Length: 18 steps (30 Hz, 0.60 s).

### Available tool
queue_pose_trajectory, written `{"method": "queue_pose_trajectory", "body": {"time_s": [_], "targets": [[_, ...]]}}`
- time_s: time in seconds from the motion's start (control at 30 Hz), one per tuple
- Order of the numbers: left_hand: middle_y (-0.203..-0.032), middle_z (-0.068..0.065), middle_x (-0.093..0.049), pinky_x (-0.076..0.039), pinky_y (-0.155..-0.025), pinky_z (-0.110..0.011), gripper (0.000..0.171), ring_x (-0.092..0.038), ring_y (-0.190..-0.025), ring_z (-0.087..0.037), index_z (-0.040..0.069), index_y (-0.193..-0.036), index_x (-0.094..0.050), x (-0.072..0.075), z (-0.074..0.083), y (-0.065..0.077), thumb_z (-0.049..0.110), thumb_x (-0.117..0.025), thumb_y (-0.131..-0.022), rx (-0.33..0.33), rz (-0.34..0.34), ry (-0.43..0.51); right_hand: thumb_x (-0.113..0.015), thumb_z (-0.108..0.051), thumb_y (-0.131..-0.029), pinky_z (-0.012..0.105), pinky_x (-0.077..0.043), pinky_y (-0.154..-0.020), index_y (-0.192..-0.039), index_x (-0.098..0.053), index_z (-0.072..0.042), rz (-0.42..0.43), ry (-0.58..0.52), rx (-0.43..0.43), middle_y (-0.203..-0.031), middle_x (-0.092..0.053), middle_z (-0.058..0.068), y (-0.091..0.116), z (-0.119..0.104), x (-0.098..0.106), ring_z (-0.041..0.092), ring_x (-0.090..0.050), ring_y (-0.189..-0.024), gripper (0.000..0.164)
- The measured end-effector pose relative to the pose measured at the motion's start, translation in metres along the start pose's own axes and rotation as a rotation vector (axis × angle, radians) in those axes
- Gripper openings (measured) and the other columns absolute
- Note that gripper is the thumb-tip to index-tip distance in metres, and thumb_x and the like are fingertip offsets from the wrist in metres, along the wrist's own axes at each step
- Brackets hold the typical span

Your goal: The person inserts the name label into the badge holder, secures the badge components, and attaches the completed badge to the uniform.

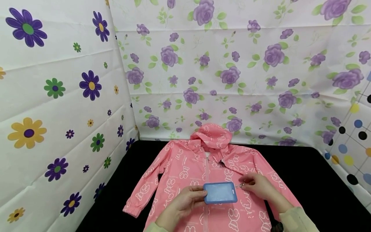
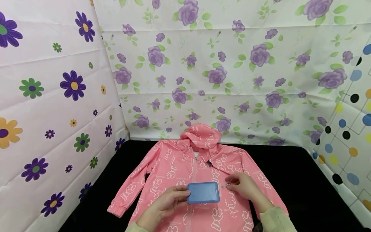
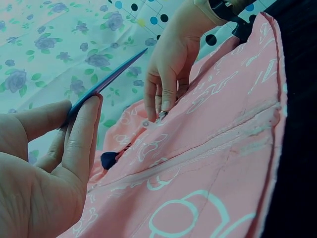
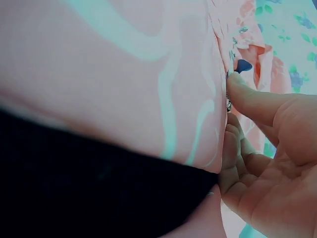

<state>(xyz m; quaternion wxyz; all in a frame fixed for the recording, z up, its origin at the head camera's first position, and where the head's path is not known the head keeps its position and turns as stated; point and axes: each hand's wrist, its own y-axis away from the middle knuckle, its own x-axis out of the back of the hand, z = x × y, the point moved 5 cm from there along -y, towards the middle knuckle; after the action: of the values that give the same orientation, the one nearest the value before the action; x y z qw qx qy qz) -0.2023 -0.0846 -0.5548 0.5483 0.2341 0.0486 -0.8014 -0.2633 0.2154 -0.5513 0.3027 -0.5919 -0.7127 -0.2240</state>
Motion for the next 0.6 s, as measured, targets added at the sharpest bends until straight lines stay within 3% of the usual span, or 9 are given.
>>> {"method": "queue_pose_trajectory", "body": {"time_s": [0.27, 0.6], "targets": [[-0.097, -0.008, -0.075, -0.065, -0.084, -0.03, 0.026, -0.075, -0.088, -0.015, -0.01, -0.123, -0.067, 0.0006, -0.0001, -0.0005, 0.0, -0.068, -0.099, 0.0, -0.001, 0.007, -0.086, -0.009, -0.089, 0.042, -0.058, -0.082, -0.098, -0.08, -0.019, -0.021, 0.072, 0.023, -0.103, -0.071, 0.001, -0.0015, -0.0011, -0.0023, 0.017, -0.067, -0.091, 0.014], [-0.098, -0.009, -0.075, -0.065, -0.085, -0.032, 0.028, -0.075, -0.088, -0.016, -0.01, -0.125, -0.066, 0.0017, 0.0004, 0.0001, 0.001, -0.068, -0.099, -0.003, 0.009, -0.002, -0.084, -0.011, -0.092, 0.039, -0.059, -0.08, -0.101, -0.079, -0.016, 0.0, 0.013, -0.008, -0.104, -0.073, 0.002, 0.001, -0.0011, -0.0002, 0.018, -0.069, -0.092, 0.011]]}}
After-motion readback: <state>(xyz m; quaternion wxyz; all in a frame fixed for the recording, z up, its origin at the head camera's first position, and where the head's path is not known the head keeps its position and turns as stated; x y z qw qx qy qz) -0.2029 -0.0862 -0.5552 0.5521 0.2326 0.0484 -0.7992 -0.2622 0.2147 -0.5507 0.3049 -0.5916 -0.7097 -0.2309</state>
